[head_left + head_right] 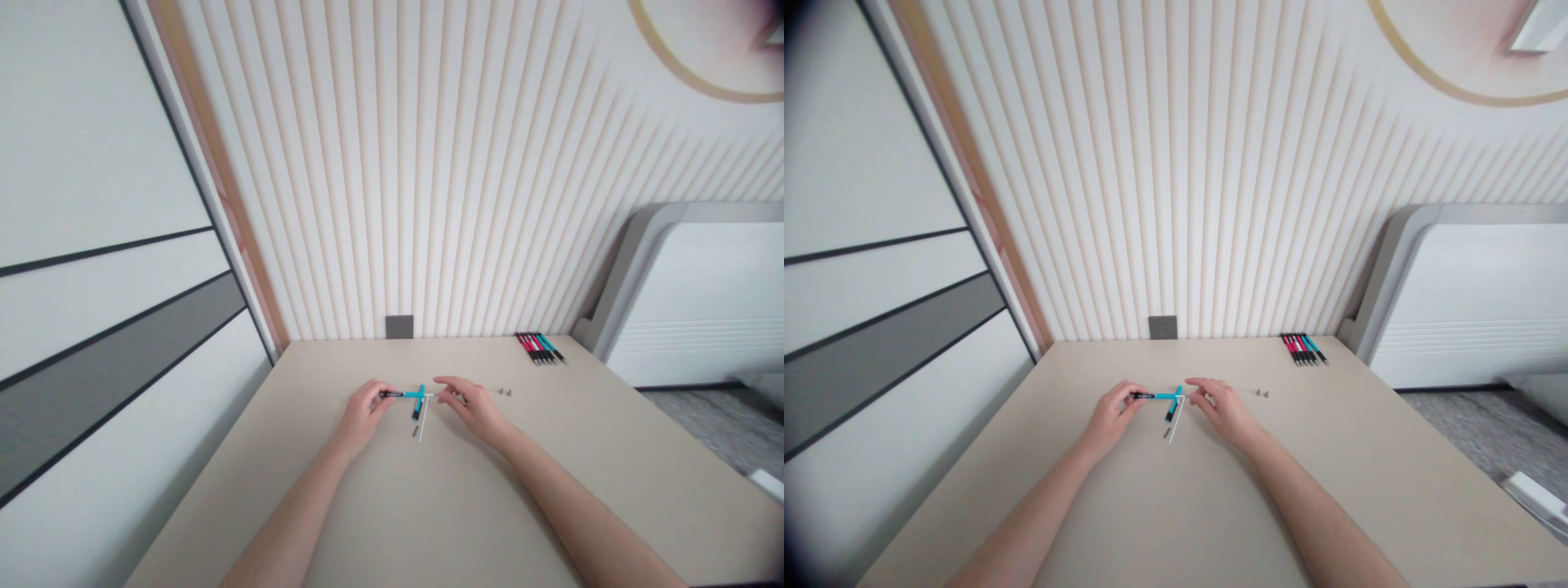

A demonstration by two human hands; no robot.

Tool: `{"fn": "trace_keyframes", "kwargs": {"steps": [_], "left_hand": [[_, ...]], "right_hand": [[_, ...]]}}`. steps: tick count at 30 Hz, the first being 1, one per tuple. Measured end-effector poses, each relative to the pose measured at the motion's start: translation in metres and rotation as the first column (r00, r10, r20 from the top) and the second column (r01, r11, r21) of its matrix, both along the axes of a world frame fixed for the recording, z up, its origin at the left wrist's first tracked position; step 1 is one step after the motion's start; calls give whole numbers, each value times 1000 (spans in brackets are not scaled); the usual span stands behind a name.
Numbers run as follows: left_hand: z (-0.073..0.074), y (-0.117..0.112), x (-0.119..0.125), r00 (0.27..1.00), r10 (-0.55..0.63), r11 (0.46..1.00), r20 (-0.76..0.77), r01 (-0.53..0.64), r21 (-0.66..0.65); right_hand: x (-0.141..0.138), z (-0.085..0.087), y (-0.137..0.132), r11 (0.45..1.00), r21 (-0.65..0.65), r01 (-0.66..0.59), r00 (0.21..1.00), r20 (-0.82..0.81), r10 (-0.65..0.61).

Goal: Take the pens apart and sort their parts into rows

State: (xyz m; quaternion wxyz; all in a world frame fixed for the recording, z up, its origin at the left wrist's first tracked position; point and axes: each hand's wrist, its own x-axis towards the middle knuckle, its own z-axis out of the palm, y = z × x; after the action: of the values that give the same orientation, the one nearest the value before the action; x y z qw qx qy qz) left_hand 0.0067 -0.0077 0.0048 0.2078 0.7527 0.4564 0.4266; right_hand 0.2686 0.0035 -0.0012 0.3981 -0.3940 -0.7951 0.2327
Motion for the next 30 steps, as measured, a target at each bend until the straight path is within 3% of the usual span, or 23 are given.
{"fn": "trace_keyframes", "kwargs": {"steps": [7, 15, 23, 30], "left_hand": [[1, 0, 1, 1000, 20, 999, 6, -20, -30], [3, -2, 2, 1000, 1, 999, 9, 0, -39], [-1, -2, 0, 998, -55, 997, 11, 56, -55], [-4, 1, -1, 999, -21, 1000, -34, 20, -21]], "right_hand": [[-1, 0, 0, 999, -46, -19, 1000, 2, 20], [-2, 2, -1, 999, 47, -4, 1000, 0, 4], [-5, 2, -3, 998, 61, -6, 999, -31, 8], [-5, 2, -3, 997, 73, 4, 1000, -12, -3]]}}
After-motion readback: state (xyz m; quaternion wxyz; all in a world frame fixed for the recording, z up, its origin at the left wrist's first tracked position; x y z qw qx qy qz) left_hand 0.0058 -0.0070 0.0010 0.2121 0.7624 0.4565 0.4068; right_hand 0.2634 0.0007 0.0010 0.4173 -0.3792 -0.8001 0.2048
